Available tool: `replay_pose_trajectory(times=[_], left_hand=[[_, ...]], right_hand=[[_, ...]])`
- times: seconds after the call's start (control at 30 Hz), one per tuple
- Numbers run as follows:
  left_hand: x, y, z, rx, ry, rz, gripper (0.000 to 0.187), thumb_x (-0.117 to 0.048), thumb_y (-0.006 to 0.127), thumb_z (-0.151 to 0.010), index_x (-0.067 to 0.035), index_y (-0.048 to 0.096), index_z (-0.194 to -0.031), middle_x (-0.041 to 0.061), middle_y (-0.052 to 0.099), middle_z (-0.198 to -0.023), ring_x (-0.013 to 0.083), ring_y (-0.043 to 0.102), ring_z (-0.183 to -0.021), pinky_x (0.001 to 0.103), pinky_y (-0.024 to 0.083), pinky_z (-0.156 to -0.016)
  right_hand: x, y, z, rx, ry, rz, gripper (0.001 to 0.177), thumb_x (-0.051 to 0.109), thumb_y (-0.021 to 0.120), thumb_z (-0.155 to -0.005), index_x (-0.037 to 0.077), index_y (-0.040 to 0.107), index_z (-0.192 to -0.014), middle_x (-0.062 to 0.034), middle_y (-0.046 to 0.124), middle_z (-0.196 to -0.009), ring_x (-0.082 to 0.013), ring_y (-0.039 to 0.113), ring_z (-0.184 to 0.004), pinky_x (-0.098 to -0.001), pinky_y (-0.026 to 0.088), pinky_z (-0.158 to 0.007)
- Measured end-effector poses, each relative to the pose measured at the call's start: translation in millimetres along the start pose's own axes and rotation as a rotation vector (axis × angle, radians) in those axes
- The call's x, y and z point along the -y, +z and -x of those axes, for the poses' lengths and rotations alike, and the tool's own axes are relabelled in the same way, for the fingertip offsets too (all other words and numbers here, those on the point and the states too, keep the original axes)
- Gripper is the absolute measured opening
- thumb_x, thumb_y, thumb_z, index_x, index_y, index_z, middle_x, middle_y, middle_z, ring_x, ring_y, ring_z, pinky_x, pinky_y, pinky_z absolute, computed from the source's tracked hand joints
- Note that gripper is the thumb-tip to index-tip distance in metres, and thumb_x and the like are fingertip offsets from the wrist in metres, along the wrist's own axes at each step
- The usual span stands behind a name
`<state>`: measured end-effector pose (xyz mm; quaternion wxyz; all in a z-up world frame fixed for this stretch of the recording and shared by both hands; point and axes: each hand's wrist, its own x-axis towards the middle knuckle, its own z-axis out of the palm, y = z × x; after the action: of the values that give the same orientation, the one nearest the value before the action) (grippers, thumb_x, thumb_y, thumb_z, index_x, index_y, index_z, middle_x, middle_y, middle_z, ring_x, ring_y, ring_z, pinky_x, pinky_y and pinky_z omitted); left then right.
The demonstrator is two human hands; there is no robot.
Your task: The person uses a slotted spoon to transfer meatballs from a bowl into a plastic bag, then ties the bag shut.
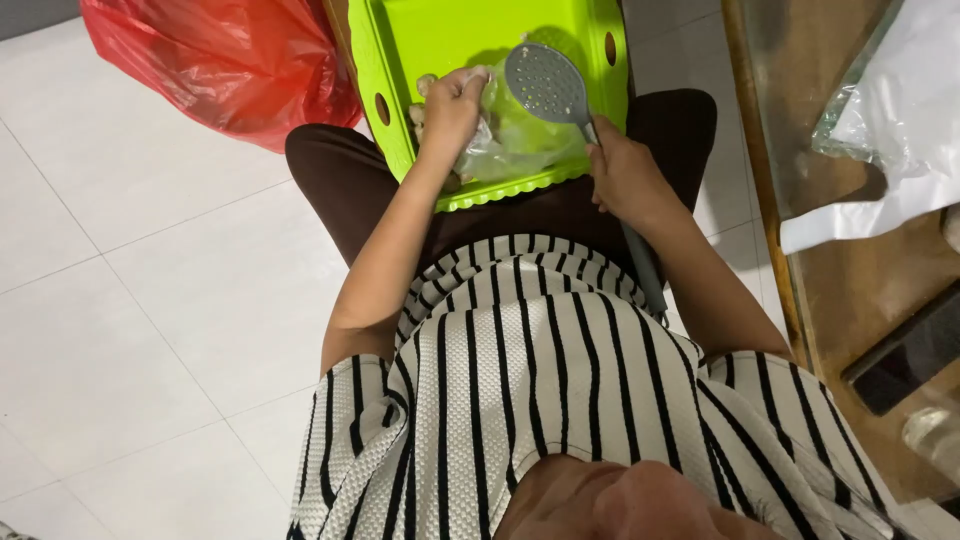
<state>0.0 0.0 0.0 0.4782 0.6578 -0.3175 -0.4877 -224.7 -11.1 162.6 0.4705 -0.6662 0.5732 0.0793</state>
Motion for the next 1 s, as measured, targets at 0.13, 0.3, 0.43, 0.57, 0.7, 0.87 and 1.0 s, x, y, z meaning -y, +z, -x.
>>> replay_pose_trajectory(times=[0.13,0.3,0.43,0.57,0.7,0.87,1.0], left_hand=[[-26,-8,21,0.029,-0.058,-0.038,0.031,-0.031,0.055,-0.1,-0.01,0.077,-0.107,0.006,0.079,-0.099,0.0195,0.075,-0.097,0.036,0.054,-0.102],[-89,-23,68,0.28,-0.151,-0.169,0.032,-0.031,0.057,-0.104,-0.014,0.069,-0.079,0.003,0.078,-0.078,0.0116,0.076,-0.055,0.045,0.007,-0.133],[-90,-38,68,0.337,-0.081,-0.044,0.048,-0.051,0.047,-0.101,-0.02,0.074,-0.126,-0.007,0.052,-0.054,0.0039,0.044,-0.043,0.023,0.055,-0.064],[-134,-65,83,0.255,-0.009,0.371,0.05,-0.052,0.053,-0.1,-0.018,0.071,-0.131,-0.005,0.058,-0.058,0.0039,0.042,-0.04,0.018,0.035,-0.038],[-163,-89,88,0.016,0.052,0.337,0.044,-0.048,0.058,-0.098,-0.014,0.075,-0.12,-0.004,0.054,-0.053,0.0065,0.046,-0.039,0.023,0.035,-0.039],[-171,-121,83,-0.105,0.214,0.504,0.037,-0.03,0.062,-0.099,-0.012,0.057,-0.067,0.002,0.054,-0.052,0.0128,0.047,-0.037,0.026,0.034,-0.04],[-171,-142,81,-0.037,0.341,0.719,0.034,-0.027,0.066,-0.098,-0.009,0.059,-0.07,0.003,0.051,-0.055,0.0168,0.048,-0.047,0.035,0.053,-0.058]], right_hand=[[-23,-4,-15,-0.033,0.015,-0.139,0.046,0.018,0.039,-0.109,0.007,0.042,-0.153,-0.0166,0.057,-0.09,-0.0219,0.062,-0.059,-0.0353,0.057,-0.052],[-55,-11,-50,-0.23,-0.123,-0.346,0.053,0.021,0.036,-0.112,0.003,0.03,-0.161,-0.0053,0.06,-0.083,-0.0122,0.047,-0.049,-0.029,0.046,-0.046],[-112,16,-135,-0.284,-0.123,-0.257,0.052,0.026,0.042,-0.109,0.007,0.04,-0.157,-0.0041,0.067,-0.093,-0.0136,0.055,-0.065,-0.032,0.047,-0.053],[-121,58,-186,-0.123,-0.08,-0.145,0.031,0.021,0.047,-0.099,0.015,0.063,-0.125,-0.0049,0.063,-0.088,-0.0165,0.058,-0.069,-0.0285,0.049,-0.057],[-115,87,-211,-0.094,-0.188,0.01,0.032,0.019,0.057,-0.102,0.007,0.06,-0.132,-0.0108,0.068,-0.093,-0.0214,0.067,-0.077,-0.0312,0.057,-0.064],[-61,98,-201,-0.103,-0.397,0.125,0.04,0.003,0.045,-0.106,-0.004,0.046,-0.145,-0.0174,0.064,-0.088,-0.0259,0.062,-0.069,-0.0387,0.048,-0.053],[-21,90,-173,-0.005,-0.414,0.19,0.043,0.0,0.034,-0.11,-0.005,0.035,-0.153,-0.0286,0.064,-0.116,-0.0102,0.044,-0.049,-0.0258,0.039,-0.037]])
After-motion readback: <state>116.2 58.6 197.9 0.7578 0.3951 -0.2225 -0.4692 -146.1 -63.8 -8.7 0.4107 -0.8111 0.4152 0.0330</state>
